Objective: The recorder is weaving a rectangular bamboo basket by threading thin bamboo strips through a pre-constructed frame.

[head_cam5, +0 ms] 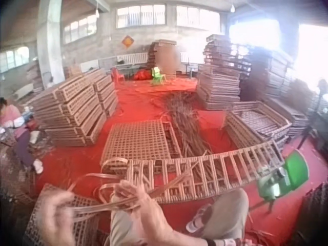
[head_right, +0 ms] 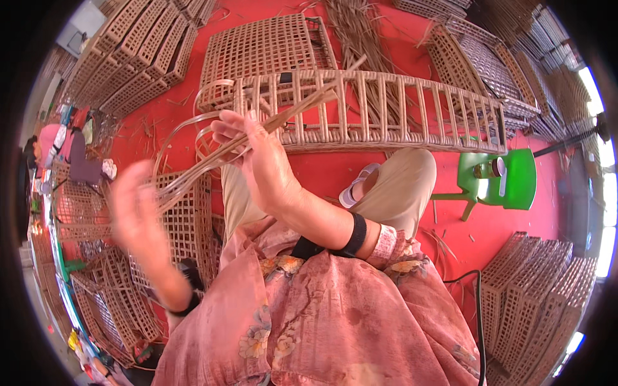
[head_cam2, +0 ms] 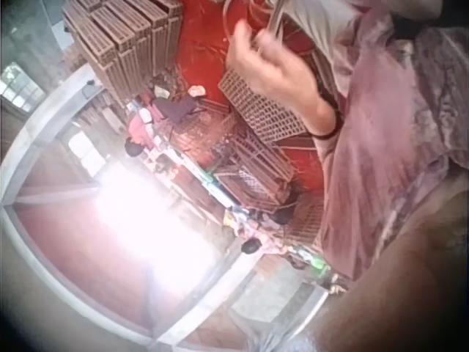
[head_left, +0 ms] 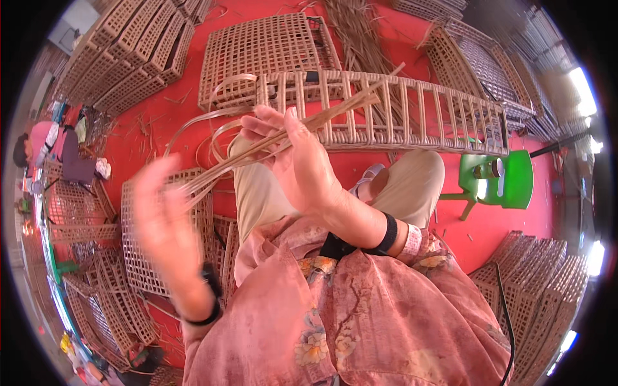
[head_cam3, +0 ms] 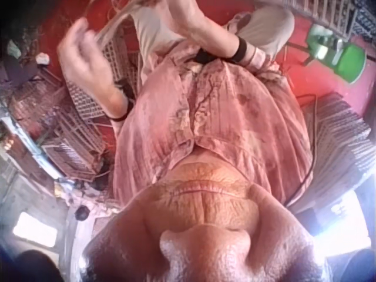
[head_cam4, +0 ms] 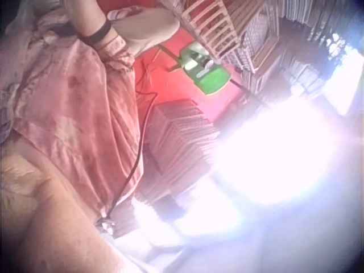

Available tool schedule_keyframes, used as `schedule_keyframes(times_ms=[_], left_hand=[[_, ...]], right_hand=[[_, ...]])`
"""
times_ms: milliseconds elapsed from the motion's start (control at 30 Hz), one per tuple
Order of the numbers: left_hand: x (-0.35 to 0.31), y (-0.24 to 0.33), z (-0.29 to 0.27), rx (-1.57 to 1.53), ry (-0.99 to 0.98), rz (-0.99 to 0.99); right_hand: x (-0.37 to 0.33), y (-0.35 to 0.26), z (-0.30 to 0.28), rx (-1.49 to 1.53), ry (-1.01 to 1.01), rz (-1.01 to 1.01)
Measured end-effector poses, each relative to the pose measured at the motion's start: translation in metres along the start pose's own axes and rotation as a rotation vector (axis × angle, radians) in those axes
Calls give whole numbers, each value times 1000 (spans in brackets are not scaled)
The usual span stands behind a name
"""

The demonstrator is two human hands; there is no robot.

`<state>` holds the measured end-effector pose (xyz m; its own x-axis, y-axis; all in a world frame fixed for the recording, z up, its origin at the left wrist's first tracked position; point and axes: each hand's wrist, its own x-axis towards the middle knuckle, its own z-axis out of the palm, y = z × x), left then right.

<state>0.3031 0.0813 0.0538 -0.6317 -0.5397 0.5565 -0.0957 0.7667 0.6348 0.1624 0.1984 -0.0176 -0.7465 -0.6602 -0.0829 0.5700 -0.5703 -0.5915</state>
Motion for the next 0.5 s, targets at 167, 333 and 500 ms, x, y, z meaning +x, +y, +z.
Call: schedule_keyframes(times_ms=[167, 333, 500], left_hand=[[-5, -1, 90, 55, -205, 203], [-2, 2, 103, -250, -479, -19], [-11, -10, 114, -295, -584, -161]], right_hand=[[-10, -3, -2, -99, -231, -83], [-14, -7, -20, -184, -243, -69], [-8, 4, -37, -161, -192, -8]])
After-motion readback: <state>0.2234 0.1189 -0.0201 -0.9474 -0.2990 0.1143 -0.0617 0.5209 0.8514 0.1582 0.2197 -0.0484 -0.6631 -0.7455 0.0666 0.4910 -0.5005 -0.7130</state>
